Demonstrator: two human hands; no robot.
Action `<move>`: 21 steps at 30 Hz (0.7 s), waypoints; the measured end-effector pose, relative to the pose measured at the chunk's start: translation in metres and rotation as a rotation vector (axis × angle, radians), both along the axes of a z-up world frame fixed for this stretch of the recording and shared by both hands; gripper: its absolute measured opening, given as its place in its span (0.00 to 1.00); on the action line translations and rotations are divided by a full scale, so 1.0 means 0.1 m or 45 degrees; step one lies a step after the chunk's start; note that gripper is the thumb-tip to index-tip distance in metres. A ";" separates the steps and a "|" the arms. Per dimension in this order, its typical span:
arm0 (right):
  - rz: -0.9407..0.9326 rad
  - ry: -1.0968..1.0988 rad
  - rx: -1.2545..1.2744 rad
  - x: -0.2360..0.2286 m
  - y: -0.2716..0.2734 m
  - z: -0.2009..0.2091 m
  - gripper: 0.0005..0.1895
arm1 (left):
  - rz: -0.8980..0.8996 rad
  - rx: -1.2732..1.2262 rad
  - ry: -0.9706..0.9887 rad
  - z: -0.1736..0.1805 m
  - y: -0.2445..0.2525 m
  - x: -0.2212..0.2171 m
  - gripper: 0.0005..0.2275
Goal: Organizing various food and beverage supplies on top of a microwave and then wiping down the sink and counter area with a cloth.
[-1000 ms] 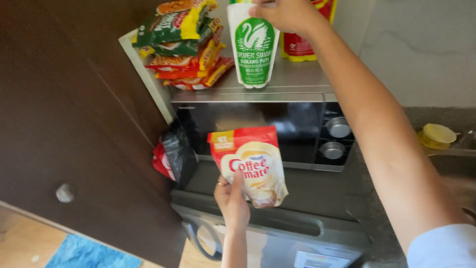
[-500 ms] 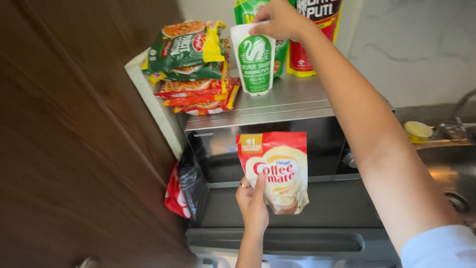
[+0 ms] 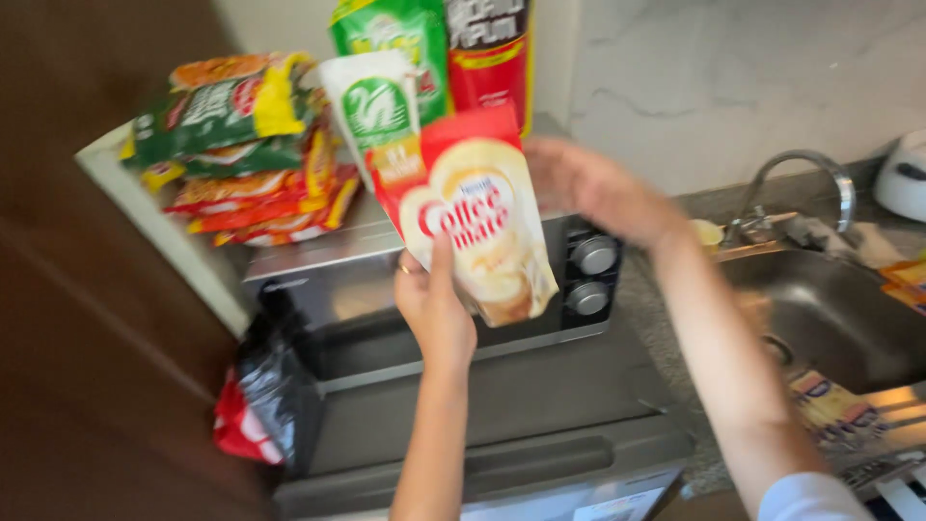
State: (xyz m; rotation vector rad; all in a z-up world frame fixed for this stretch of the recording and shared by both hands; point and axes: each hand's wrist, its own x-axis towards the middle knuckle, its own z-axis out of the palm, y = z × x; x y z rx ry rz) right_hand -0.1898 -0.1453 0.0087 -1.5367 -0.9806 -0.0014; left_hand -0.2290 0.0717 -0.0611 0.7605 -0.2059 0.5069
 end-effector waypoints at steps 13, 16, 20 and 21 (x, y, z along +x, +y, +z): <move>-0.538 -0.100 0.206 0.59 -0.09 0.11 0.25 | 0.197 0.430 -0.279 1.01 -0.55 1.33 0.14; -0.493 -0.088 0.207 1.03 -0.08 0.08 0.24 | 0.483 0.698 -0.166 0.96 -0.53 1.80 0.18; -0.513 -0.036 0.163 1.23 -0.02 -0.04 0.26 | 0.568 1.068 -0.065 0.72 -0.46 2.15 0.24; -0.515 0.042 0.126 1.20 0.00 -0.04 0.25 | 0.561 1.117 -0.025 0.63 -0.45 2.24 0.22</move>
